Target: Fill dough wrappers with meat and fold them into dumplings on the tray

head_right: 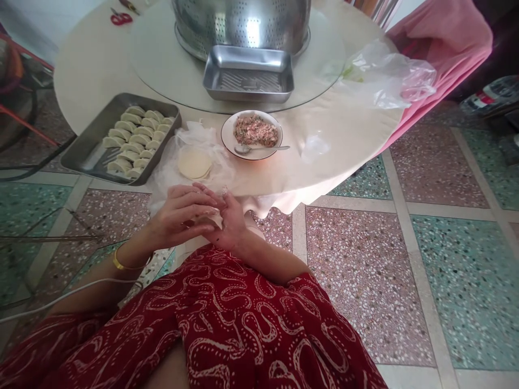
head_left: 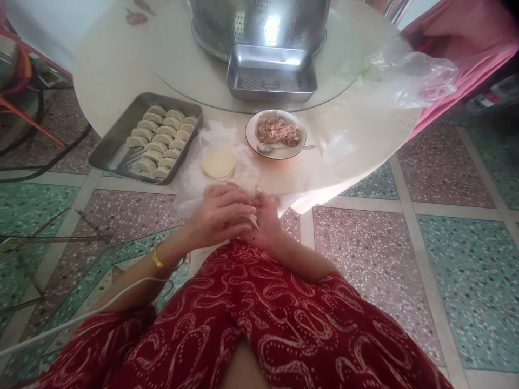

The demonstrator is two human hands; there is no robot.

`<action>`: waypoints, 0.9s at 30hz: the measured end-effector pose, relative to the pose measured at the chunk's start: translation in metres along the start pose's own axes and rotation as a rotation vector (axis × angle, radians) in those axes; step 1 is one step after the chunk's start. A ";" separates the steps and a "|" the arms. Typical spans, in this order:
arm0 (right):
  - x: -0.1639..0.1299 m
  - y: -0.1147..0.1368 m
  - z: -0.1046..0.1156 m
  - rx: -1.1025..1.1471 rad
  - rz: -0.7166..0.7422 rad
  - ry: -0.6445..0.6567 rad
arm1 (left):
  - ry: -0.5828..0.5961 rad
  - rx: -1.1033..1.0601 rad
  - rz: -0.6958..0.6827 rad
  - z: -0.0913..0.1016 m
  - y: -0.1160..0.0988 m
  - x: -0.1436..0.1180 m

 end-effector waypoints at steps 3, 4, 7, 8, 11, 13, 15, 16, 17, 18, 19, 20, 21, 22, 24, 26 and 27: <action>0.002 -0.002 0.004 0.008 0.006 0.044 | -0.036 0.035 0.036 0.000 -0.001 -0.004; 0.003 -0.003 0.005 0.006 0.003 0.054 | -0.033 0.041 0.044 -0.001 -0.001 -0.005; 0.007 -0.006 0.012 -0.015 -0.008 0.051 | -0.014 0.060 0.035 -0.004 -0.002 -0.007; 0.008 -0.006 0.014 -0.028 -0.008 0.048 | -0.013 0.067 0.022 -0.005 -0.003 -0.008; 0.008 -0.006 0.017 -0.075 -0.005 0.054 | -0.022 0.060 0.006 -0.008 -0.003 -0.011; 0.006 -0.006 0.015 -0.081 -0.008 0.058 | -0.015 0.036 0.021 -0.008 -0.002 -0.013; 0.002 -0.005 0.012 -0.076 -0.024 0.064 | 0.009 0.009 0.045 -0.008 -0.001 -0.013; 0.001 -0.005 0.011 -0.074 -0.032 0.069 | 0.027 -0.003 0.055 -0.008 -0.001 -0.012; 0.001 -0.005 0.010 -0.076 -0.039 0.074 | 0.048 -0.013 0.065 -0.007 0.000 -0.012; 0.000 -0.005 0.009 -0.083 -0.043 0.077 | 0.072 -0.023 0.074 -0.007 -0.001 -0.011; 0.000 -0.005 0.008 -0.091 -0.042 0.080 | 0.098 -0.030 0.084 -0.007 -0.001 -0.009; 0.000 -0.005 0.008 -0.099 -0.042 0.080 | 0.122 -0.037 0.092 -0.007 -0.002 -0.008; 0.001 -0.005 0.008 -0.105 -0.044 0.076 | 0.141 -0.045 0.101 -0.007 -0.003 -0.007; 0.001 -0.005 0.007 -0.109 -0.052 0.069 | 0.156 -0.053 0.111 -0.007 -0.003 -0.007; 0.000 -0.006 0.007 -0.111 -0.069 0.045 | 0.183 -0.070 0.122 -0.008 -0.005 -0.006; 0.000 -0.006 0.007 -0.125 -0.065 0.016 | 0.210 -0.073 0.113 -0.009 -0.007 -0.005; -0.001 -0.006 0.007 -0.139 -0.055 0.005 | 0.221 -0.071 0.099 -0.009 -0.008 -0.005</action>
Point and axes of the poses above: each hand's wrist, its own x-axis towards the middle knuckle, its own z-axis out of the back of the hand, y = z × x, the point moved 2 cm from there along x, towards the middle knuckle, and after that the axes turned 11 degrees about -x, right-handed, at the moved point
